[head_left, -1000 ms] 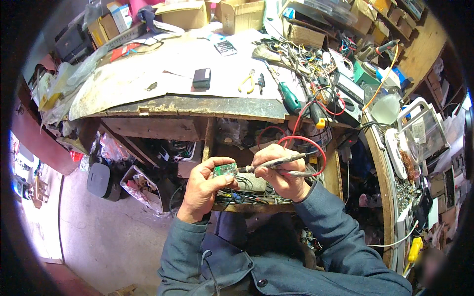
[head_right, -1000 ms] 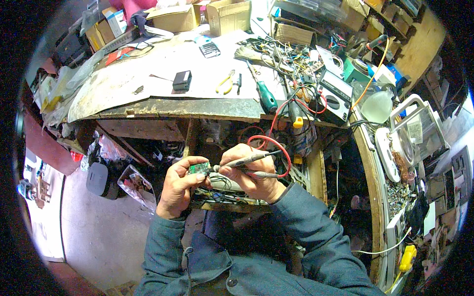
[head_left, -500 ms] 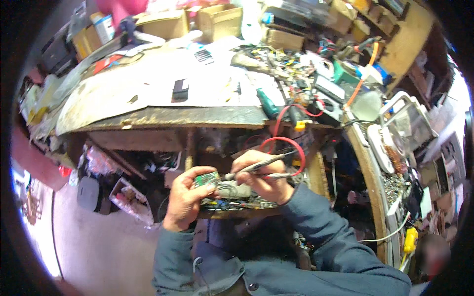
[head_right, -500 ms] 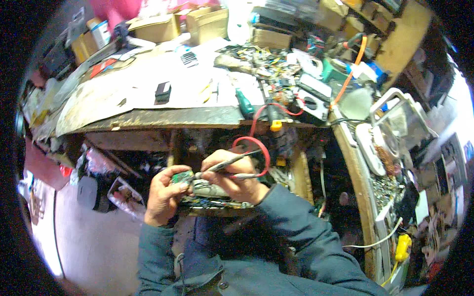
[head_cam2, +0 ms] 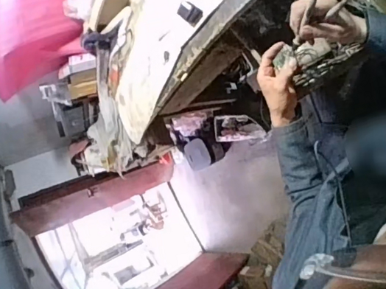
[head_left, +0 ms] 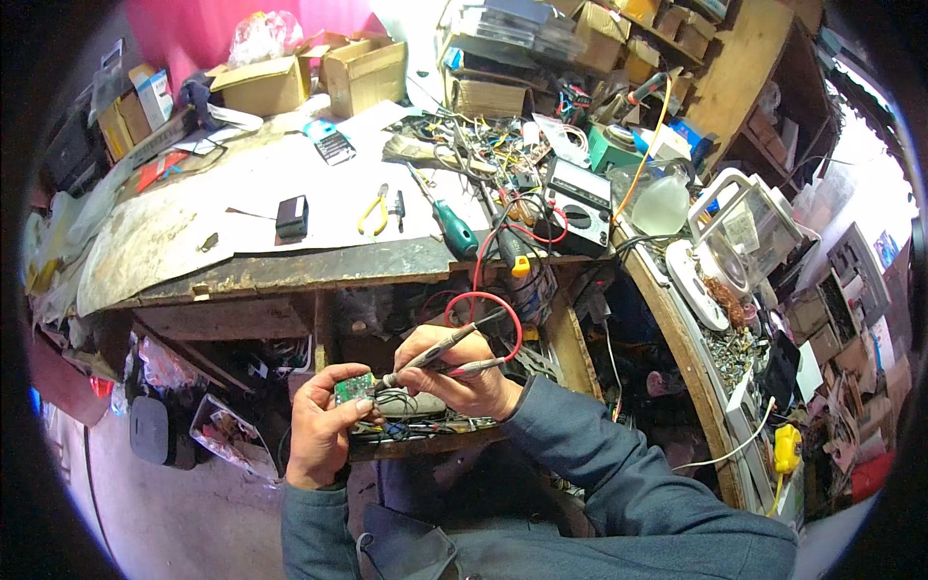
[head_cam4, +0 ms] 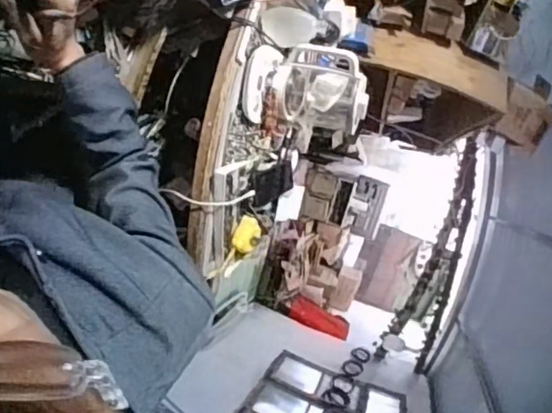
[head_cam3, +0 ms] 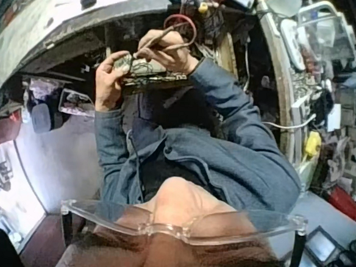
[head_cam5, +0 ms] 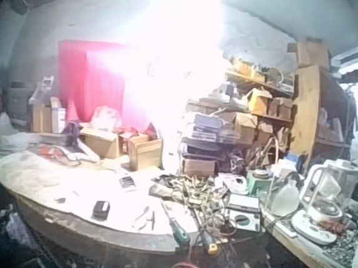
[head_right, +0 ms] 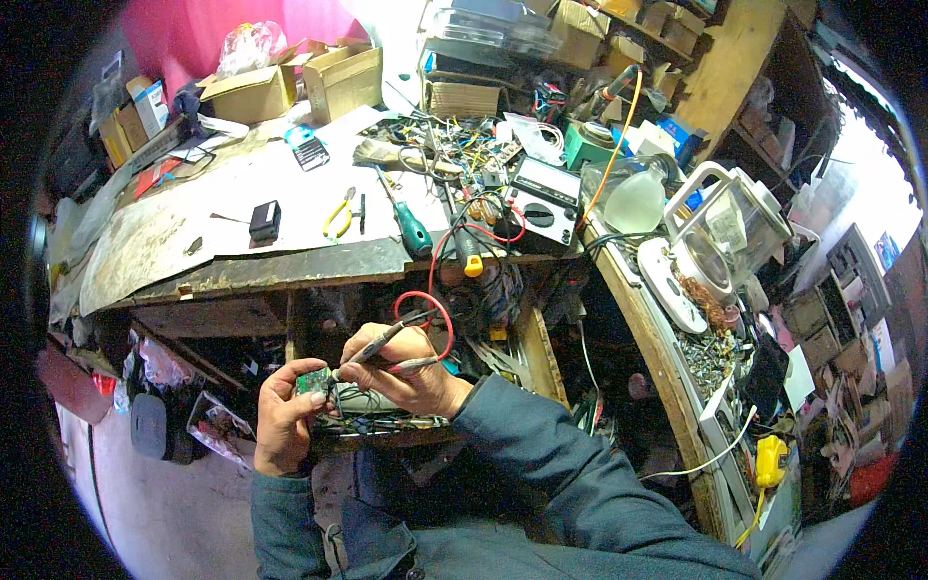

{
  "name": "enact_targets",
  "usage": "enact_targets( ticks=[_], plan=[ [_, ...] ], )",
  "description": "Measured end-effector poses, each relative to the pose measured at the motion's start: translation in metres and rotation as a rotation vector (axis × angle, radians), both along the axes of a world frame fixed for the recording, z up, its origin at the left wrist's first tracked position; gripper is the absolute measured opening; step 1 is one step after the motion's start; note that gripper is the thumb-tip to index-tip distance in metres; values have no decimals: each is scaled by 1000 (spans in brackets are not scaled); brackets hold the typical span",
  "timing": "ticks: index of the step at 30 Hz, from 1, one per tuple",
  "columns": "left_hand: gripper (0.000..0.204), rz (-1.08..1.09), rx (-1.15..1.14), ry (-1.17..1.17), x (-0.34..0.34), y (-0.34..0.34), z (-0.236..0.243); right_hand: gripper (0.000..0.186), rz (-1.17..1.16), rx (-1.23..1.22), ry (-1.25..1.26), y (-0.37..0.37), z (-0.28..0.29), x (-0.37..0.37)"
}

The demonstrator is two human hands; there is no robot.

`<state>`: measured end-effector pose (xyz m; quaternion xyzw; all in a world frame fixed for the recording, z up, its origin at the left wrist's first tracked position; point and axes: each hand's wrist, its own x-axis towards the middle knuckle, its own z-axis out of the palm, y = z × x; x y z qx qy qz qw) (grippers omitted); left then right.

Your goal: The person holds a small green circuit board and uses multimeter probes to test various points on it. The person repeatedly touches different pads and components with the probes while holding the board steady.

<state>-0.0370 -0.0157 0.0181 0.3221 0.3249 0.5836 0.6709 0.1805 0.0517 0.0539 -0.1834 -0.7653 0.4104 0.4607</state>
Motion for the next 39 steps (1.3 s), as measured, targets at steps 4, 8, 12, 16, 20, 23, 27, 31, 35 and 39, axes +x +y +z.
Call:
enact_targets(
  ticks=[4, 8, 12, 16, 20, 23, 27, 31, 35, 39],
  plan=[
    [48, -37, 37, -13, 0, 8, -2, 11, -46, -32, 40, -3, -2, 2],
    [42, 0, 7, -17, 1, 7, -5, 10, -84, 20, -14, -3, -3, 3],
    [46, -4, 15, -26, -1, 5, -2, 10, -63, -27, 2, -3, -1, 2],
    [49, 8, 43, 0, 0, 5, -3, 11, -90, 127, -7, 0, 1, 1],
    [50, 14, 45, -6, 0, 8, -5, 12, -117, 143, -18, 2, 0, 3],
    [50, 7, 49, -8, -1, 7, -7, 11, -115, 182, -45, 3, 1, 4],
    [49, -3, 43, -8, -1, 9, -9, 11, -119, 216, -24, 3, 2, 1],
    [48, 11, 50, 25, -1, 9, -11, 10, -122, 234, -59, 3, 2, 2],
    [51, 17, 16, -11, 2, 9, -6, 11, -106, 290, -47, 5, 4, 1],
    [50, 42, 31, 17, 2, 8, -9, 10, -99, 254, -58, 3, 3, 0]
  ],
)
